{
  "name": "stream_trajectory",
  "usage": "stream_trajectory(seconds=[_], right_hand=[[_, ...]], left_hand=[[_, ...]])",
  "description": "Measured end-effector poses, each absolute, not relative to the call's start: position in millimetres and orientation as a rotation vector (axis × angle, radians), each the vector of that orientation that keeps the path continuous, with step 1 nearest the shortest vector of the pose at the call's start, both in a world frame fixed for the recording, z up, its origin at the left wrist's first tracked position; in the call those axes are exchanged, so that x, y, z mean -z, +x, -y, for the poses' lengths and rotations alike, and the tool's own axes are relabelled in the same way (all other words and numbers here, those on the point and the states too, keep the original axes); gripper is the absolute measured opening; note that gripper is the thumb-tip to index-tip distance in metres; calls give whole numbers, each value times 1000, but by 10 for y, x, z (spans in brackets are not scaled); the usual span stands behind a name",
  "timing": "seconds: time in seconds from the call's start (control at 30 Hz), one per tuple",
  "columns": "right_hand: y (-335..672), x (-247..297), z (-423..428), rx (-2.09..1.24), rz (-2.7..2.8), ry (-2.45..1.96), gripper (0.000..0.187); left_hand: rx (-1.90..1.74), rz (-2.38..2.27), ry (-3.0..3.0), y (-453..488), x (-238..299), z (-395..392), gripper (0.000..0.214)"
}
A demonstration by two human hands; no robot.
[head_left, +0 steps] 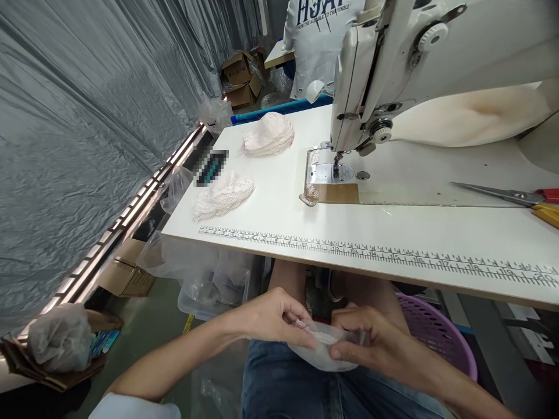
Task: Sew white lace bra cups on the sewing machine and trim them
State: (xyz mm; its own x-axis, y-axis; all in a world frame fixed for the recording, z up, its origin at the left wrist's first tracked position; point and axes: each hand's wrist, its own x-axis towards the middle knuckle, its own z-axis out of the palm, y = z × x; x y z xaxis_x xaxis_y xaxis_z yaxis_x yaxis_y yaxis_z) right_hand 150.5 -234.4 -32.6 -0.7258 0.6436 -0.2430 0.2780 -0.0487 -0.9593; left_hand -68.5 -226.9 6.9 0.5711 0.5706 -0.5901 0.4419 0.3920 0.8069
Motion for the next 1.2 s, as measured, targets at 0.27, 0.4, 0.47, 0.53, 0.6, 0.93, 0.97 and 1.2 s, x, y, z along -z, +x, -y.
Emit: stream_trajectory(seconds=[0.27, 0.4, 0.47, 0.53, 0.6, 0.93, 0.97, 1.2], right_hand=[[1603, 403, 2393, -1980, 1820, -1007, 37], [1637, 440, 2430, -1962, 1808, -1034, 38], [1647, 452, 2444, -1926, 1817, -1060, 38], [1653, 458, 2456, -1913, 1823, -1060, 37], [1654, 455, 2461, -1915, 1820, -1044, 37], [1634, 424, 2448, -1775, 1940, -1059, 37], [1645, 435, 2459, -1761, 1950, -1063, 35], [1673, 438, 2505, -1662, 2045, -1102, 26]], left_hand=[[-187, -1015, 1225, -731, -59, 2326, 24], [-181, -1050, 1241, -716, -51, 2327, 27], [-189, -1050, 1258, -719, -40, 2329, 28], [-200, -1055, 1287, -726, -30, 2335, 28], [-208, -1053, 1315, -729, -26, 2342, 27], [-215, -1088, 1244, -597, -30, 2357, 27], [-213, -1091, 1233, -591, -34, 2354, 27], [-207, -1055, 1223, -598, -115, 2326, 27]])
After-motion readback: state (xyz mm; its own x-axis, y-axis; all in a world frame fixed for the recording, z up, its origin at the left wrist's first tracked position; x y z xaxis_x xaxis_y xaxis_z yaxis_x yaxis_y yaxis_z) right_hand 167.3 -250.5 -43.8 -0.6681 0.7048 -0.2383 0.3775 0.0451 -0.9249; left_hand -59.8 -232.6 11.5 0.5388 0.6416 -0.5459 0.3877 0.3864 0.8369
